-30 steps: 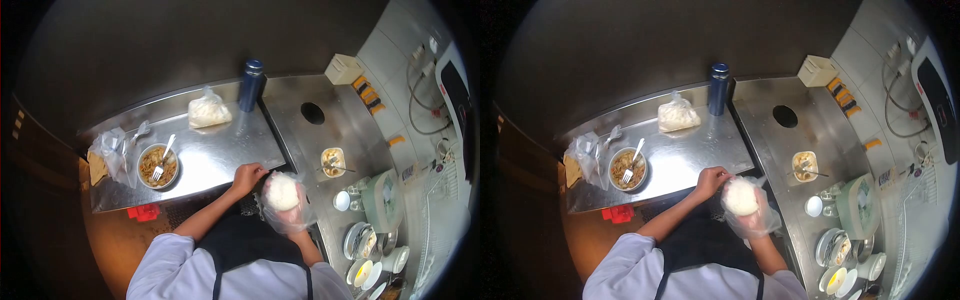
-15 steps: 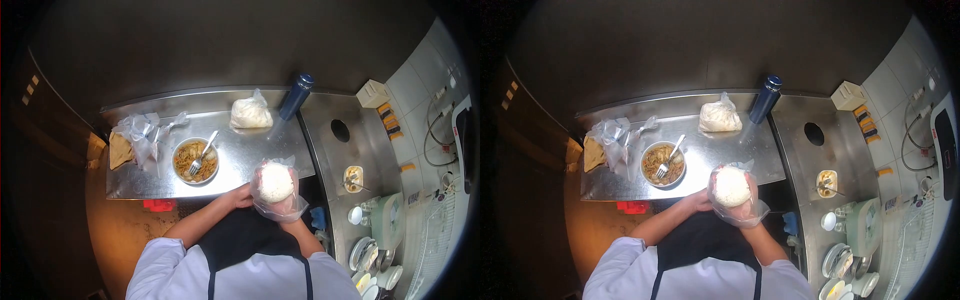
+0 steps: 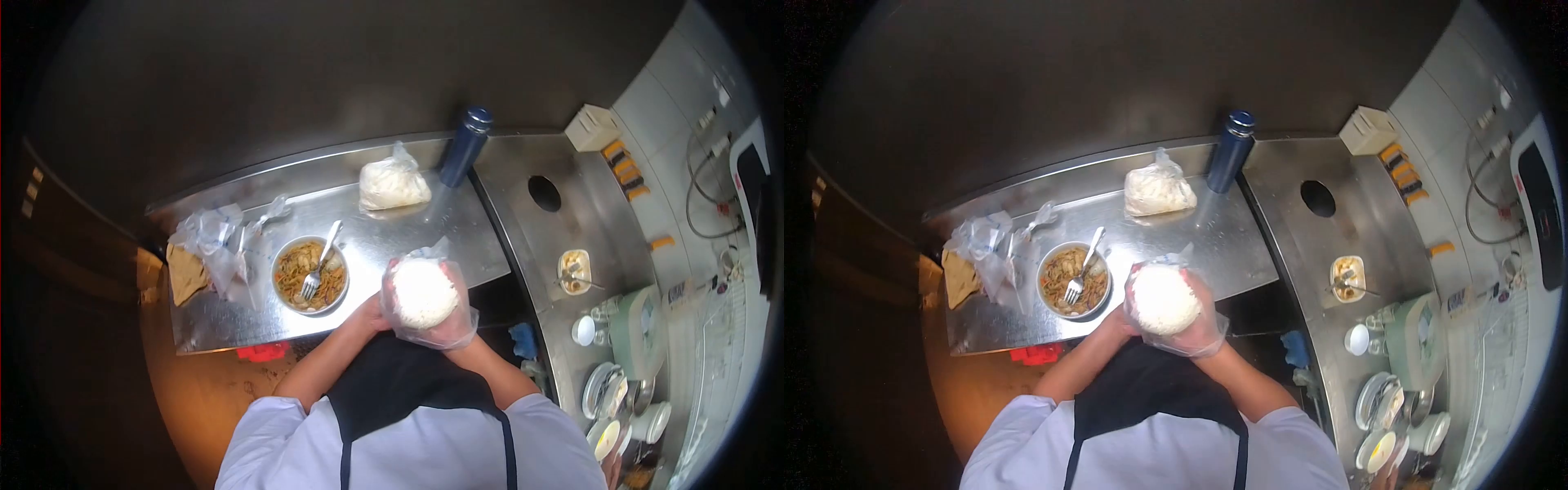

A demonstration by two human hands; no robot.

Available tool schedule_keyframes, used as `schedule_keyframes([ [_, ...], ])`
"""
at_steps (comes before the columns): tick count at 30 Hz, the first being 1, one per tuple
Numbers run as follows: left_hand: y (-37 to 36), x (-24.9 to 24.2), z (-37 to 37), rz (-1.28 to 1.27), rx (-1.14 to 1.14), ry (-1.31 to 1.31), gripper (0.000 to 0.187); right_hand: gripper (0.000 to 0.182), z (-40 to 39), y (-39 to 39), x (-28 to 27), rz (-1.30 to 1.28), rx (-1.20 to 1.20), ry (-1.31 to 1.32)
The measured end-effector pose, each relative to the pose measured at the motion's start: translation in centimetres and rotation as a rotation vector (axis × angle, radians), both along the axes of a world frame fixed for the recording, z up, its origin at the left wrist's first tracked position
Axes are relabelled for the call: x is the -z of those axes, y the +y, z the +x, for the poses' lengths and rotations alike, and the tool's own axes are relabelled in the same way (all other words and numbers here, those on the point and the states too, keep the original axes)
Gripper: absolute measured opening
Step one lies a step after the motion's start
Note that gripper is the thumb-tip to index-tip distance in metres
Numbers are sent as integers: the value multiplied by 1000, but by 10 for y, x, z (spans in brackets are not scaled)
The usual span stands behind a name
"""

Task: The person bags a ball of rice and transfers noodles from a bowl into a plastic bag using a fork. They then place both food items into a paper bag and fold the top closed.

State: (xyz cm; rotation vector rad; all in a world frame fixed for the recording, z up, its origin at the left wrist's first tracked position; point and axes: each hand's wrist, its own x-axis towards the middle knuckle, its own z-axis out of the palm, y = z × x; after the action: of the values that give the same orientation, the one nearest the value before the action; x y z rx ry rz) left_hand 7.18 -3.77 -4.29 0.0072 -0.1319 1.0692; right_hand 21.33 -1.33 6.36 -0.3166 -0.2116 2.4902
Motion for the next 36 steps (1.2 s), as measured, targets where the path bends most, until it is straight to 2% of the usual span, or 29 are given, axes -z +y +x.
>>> schedule_keyframes([
  [2, 10, 12, -3, 13, -19, 209, 53, 49, 8, 0, 8, 91, 34, -146],
  [5, 32, 41, -2, 64, -33, 603, 41, 33, 19, -1, 39, 361, 87, -340],
  [6, 35, 11, -2, 150, -124, 792, 27, 32, 24, -1, 43, 185, 62, -228],
  [7, 40, -14, -6, 166, -126, 797, 23, 32, 27, -2, 45, 10, 37, -112],
  [9, 49, -55, -19, 196, -127, 812, 16, 37, 32, -5, 46, 305, 39, -332],
  [11, 51, -73, -17, 260, -92, 899, 11, 43, 36, -5, 46, 369, 27, -297],
  [13, 50, -74, -14, 329, -55, 938, 10, 49, 39, -4, 46, 205, 6, -3],
  [14, 48, -78, -11, 301, -45, 949, 9, 56, 43, -4, 69, 198, 14, 86],
  [17, 48, -93, -7, 193, -79, 886, 10, 56, 60, -1, 76, -102, 83, 0],
  [20, 49, -102, 0, 230, -106, 1018, 17, 48, 59, 10, 90, -148, 282, -175],
  [21, 50, -100, 5, 172, -104, 1051, 18, 46, 59, 12, 98, -170, 364, -227],
  [22, 51, -97, 11, 116, -103, 1084, 19, 47, 59, 14, 110, -162, 375, -190],
  [23, 53, -96, 16, 60, -105, 1119, 19, 48, 62, 13, 119, -151, 396, -269],
  [27, 56, -102, 21, -87, -132, 1048, 18, 54, 56, 8, 91, -86, 384, -552],
  [31, 62, -91, 20, -190, -276, 976, 19, 62, 58, 2, 75, 107, 276, -710],
  [36, 55, -105, 3, -197, -322, 958, 18, 43, 48, 8, 86, 805, 446, -1041],
])
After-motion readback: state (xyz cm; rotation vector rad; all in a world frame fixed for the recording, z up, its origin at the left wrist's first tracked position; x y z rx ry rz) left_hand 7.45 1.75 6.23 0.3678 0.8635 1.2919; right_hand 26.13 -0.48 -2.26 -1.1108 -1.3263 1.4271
